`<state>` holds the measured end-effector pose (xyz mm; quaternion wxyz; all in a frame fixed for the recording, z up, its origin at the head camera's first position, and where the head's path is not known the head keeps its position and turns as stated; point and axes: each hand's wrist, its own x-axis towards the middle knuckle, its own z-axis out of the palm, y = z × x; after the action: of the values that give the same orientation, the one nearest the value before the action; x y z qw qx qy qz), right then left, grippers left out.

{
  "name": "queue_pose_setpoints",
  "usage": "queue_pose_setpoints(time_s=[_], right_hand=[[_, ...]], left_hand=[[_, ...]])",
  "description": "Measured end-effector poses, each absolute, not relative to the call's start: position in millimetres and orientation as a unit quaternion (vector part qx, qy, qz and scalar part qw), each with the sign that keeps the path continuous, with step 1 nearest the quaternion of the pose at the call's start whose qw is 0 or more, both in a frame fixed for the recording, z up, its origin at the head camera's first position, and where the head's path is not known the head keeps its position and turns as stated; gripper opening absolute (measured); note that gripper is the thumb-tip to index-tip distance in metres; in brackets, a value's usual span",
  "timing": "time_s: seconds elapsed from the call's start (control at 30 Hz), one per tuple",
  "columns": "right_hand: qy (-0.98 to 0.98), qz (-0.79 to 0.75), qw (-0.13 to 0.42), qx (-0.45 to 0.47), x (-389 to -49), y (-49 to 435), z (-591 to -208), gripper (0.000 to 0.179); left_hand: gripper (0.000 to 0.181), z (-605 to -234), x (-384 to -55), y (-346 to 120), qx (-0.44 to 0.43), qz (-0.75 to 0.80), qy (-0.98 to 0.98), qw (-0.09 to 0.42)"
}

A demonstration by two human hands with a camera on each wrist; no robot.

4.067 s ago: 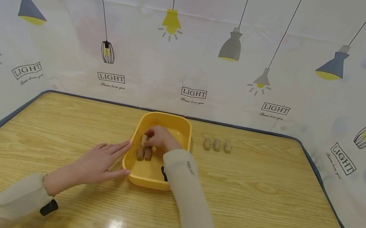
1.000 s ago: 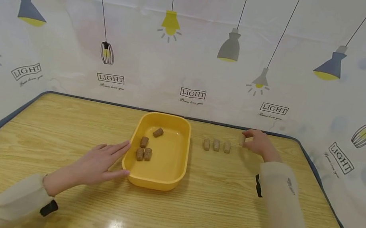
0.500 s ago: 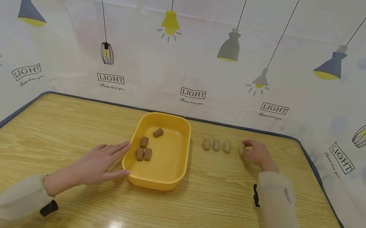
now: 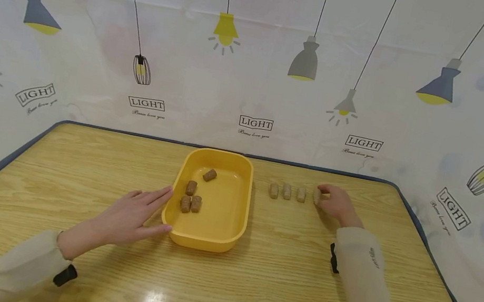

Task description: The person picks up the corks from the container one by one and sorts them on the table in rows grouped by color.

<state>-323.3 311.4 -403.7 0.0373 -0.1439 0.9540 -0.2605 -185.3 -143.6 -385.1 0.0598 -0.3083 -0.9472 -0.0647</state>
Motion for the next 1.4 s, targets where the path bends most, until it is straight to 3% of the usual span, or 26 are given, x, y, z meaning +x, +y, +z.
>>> queue_pose_setpoints(time_s=[0.57, 0.87, 1.4], right_hand=[[0.951, -0.277, 0.067, -0.119, -323.5, 309.5, -394.8, 0.049], [0.955, -0.266, 0.024, -0.13, -336.7, 298.3, -371.2, 0.047], [0.947, -0.279, -0.007, -0.161, -349.4, 231.2, -345.1, 0.042]], left_hand=[[0.079, -385.6, -185.7, -144.0, -0.31, -0.066, -0.947, 0.061], [0.08, -383.5, -185.0, -142.8, -0.308, -0.065, -0.948, 0.056], [0.08, -383.9, -185.7, -143.2, -0.307, -0.068, -0.948, 0.052]])
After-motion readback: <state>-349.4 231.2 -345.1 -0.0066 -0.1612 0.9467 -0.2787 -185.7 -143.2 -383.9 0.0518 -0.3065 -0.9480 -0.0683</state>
